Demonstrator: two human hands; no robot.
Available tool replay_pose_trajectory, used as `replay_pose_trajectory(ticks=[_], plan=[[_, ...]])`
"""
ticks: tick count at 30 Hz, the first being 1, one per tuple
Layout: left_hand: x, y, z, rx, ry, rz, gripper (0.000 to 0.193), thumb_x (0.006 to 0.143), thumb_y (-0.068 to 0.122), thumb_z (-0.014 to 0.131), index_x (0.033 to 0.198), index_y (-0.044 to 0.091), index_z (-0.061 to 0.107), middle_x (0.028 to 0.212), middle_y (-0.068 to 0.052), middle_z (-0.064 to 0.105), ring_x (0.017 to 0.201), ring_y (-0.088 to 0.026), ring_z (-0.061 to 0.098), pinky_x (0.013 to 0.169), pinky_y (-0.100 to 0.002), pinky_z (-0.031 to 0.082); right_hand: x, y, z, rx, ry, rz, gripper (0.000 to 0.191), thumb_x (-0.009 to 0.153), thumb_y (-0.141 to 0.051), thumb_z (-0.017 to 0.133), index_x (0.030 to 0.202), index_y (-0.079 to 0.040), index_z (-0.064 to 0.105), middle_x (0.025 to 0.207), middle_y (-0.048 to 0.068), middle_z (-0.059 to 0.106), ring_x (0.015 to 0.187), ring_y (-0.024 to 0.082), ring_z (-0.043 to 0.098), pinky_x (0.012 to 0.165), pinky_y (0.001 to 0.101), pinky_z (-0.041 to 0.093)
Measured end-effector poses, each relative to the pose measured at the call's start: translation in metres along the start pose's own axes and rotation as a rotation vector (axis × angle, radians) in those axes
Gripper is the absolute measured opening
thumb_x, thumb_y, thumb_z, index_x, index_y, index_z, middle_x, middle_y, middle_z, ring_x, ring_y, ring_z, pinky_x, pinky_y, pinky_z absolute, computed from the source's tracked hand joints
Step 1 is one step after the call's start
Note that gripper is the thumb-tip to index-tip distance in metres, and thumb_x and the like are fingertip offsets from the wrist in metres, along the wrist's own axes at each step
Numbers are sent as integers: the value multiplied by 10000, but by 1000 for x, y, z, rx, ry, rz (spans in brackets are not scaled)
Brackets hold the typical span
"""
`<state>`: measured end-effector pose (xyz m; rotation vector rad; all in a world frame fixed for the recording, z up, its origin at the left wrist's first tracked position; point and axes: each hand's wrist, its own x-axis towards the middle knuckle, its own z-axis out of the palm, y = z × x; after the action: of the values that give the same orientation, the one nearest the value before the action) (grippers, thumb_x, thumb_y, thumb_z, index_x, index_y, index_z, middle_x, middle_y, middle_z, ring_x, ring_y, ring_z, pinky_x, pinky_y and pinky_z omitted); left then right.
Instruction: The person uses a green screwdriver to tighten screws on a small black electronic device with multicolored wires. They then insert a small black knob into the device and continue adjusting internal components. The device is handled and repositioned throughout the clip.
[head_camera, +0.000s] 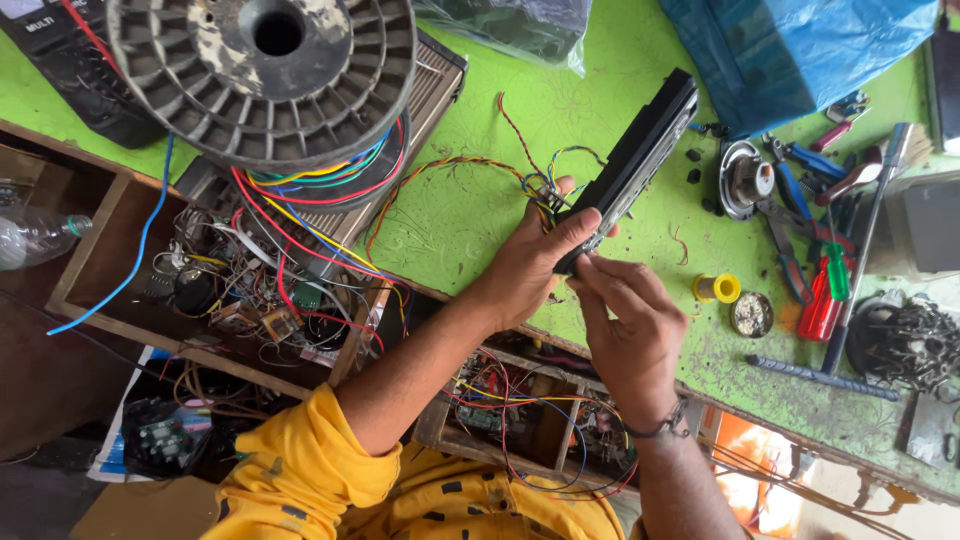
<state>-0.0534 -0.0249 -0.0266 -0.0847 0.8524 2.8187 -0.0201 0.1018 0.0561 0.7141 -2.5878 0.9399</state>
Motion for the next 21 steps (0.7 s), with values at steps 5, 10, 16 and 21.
replay_pose_trajectory(ticks=[5, 10, 16, 21], plan=[[1, -2, 0, 58, 28, 34, 806, 1010, 423, 592, 1584, -6, 221, 1162, -143, 686, 1050, -182, 641, 923, -332, 510, -3, 2, -9, 138, -60, 114, 344, 817, -24, 822, 1147, -12, 724, 1065, 110, 748, 893, 195, 749, 781, 290, 579], [0, -8, -2, 213, 23, 106, 732, 1061, 419, 564, 1576, -42, 320, 1218, -126, 657, 1083, -154, 616, 950, -327, 507, -2, 10, -14, 93, -107, 143, 169, 849, -13, 828, 1002, -13, 756, 956, 84, 759, 831, 173, 736, 746, 294, 561], [0, -3, -5, 316, 10, 142, 694, 1068, 430, 561, 1539, -45, 373, 1293, -114, 637, 1199, -138, 602, 1052, -301, 461, 9, 28, -12, 16, -209, -133, 169, 819, 34, 809, 968, -29, 762, 889, 96, 738, 824, 236, 692, 746, 347, 536], [-1, 0, -1, 172, 40, 111, 650, 1059, 413, 555, 1517, -9, 372, 1115, -143, 707, 1041, -150, 664, 964, -291, 522, 2, 25, 5, 532, -140, 595, 126, 881, 25, 774, 994, -32, 767, 929, 101, 780, 797, 245, 751, 738, 341, 557]])
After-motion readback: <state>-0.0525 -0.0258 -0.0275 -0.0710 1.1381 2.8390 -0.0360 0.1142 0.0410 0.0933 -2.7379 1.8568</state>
